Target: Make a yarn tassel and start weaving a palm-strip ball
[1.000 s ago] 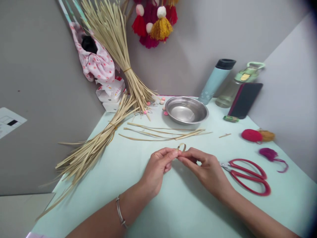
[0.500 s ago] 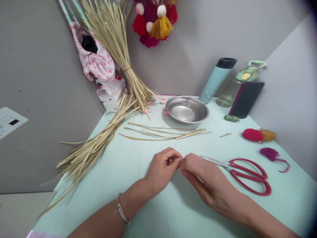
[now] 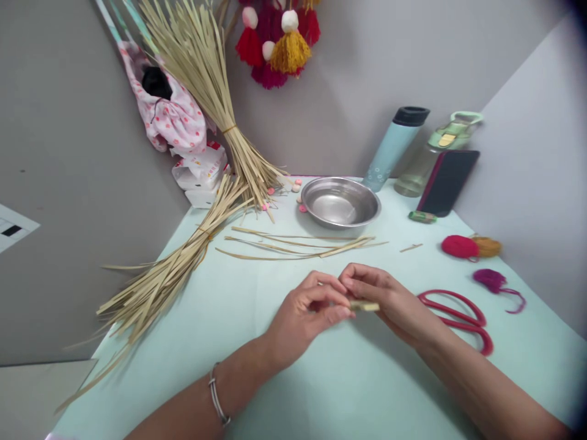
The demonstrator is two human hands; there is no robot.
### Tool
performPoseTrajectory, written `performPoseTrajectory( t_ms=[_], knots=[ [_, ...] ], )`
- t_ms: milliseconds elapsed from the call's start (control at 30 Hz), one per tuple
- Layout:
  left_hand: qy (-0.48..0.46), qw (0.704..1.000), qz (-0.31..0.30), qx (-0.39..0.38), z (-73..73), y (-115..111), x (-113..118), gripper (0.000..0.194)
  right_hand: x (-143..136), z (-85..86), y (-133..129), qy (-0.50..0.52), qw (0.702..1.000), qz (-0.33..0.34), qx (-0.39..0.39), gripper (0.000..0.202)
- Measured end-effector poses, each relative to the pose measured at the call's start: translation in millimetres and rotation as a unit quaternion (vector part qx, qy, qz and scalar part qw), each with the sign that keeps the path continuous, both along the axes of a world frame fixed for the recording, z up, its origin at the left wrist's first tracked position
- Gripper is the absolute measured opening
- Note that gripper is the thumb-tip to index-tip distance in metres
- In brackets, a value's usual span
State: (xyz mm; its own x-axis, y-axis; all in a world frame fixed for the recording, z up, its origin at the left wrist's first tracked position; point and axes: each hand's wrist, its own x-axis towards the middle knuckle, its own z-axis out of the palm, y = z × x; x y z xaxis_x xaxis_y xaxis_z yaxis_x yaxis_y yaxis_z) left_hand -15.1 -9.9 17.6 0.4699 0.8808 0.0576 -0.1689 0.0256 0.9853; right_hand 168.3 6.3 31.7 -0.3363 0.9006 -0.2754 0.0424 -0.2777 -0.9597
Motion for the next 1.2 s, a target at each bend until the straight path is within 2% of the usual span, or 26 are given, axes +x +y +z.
performPoseTrajectory(
  t_ms=[100,167,233,300,333,367,433,500,600,667,733,800,900,1000,1100,1200],
  knots=[
    [-0.057,0.993,0.037,-0.098,-2.5,4,-1,0.013,-1,-8.7,4,-0.031,0.999,0.013,0.001,0.021],
    [-0.086,0.981,0.058,-0.163,-6.4,8,-2,0.015,0,-9.6,5,-0.086,0.996,-0.005,0.028,0.023],
    [-0.102,0.97,0.084,-0.202,-10.1,11,-3,0.017,2,-7.1,3,-0.162,0.979,-0.076,0.097,0.024],
    [-0.109,0.964,0.108,-0.217,-12.3,13,-3,0.018,1,-3.5,-1,-0.226,0.941,-0.155,0.196,0.022],
    [-0.109,0.962,0.116,-0.22,-12.7,13,-4,0.018,-1,-2.2,-5,-0.244,0.923,-0.173,0.242,0.02],
    [-0.108,0.962,0.119,-0.22,-12.5,13,-4,0.019,-3,-1.7,-9,-0.254,0.911,-0.168,0.277,0.018],
    [-0.105,0.964,0.116,-0.216,-11.4,11,-3,0.021,-10,-3.3,-15,-0.262,0.908,-0.111,0.307,0.016],
    [-0.1,0.966,0.106,-0.213,-10.4,9,-2,0.022,-18,-6.4,-19,-0.268,0.918,-0.056,0.287,0.018],
    [-0.084,0.969,0.1,-0.208,-10.6,6,0,0.023,-24,-7.2,-18,-0.242,0.943,-0.042,0.223,0.016],
    [-0.072,0.972,0.114,-0.191,-11.7,7,-1,0.023,-24,-3.9,-16,-0.211,0.959,-0.052,0.18,0.019],
    [-0.048,0.976,0.134,-0.164,-12.4,8,-2,0.021,-22,-0.2,-15,-0.204,0.962,-0.053,0.175,0.02],
    [-0.004,0.981,0.148,-0.127,-12.2,9,-2,0.02,-21,2.0,-18,-0.221,0.945,-0.043,0.237,0.018],
    [0.067,0.985,0.156,-0.041,-11.0,10,-3,0.014,-21,3.0,-25,-0.251,0.894,-0.018,0.372,0.016],
    [0.126,0.979,0.151,0.054,-12.2,10,-3,0.011,-21,6.2,-28,-0.258,0.874,0.036,0.41,0.017],
    [0.17,0.975,0.094,0.11,-14.9,9,-4,0.01,-15,10.8,-21,-0.254,0.892,0.05,0.372,0.017],
    [0.141,0.982,0.019,0.128,-13.1,6,-5,0.008,-2,10.2,-7,-0.223,0.939,0.048,0.257,0.02]
  ],
)
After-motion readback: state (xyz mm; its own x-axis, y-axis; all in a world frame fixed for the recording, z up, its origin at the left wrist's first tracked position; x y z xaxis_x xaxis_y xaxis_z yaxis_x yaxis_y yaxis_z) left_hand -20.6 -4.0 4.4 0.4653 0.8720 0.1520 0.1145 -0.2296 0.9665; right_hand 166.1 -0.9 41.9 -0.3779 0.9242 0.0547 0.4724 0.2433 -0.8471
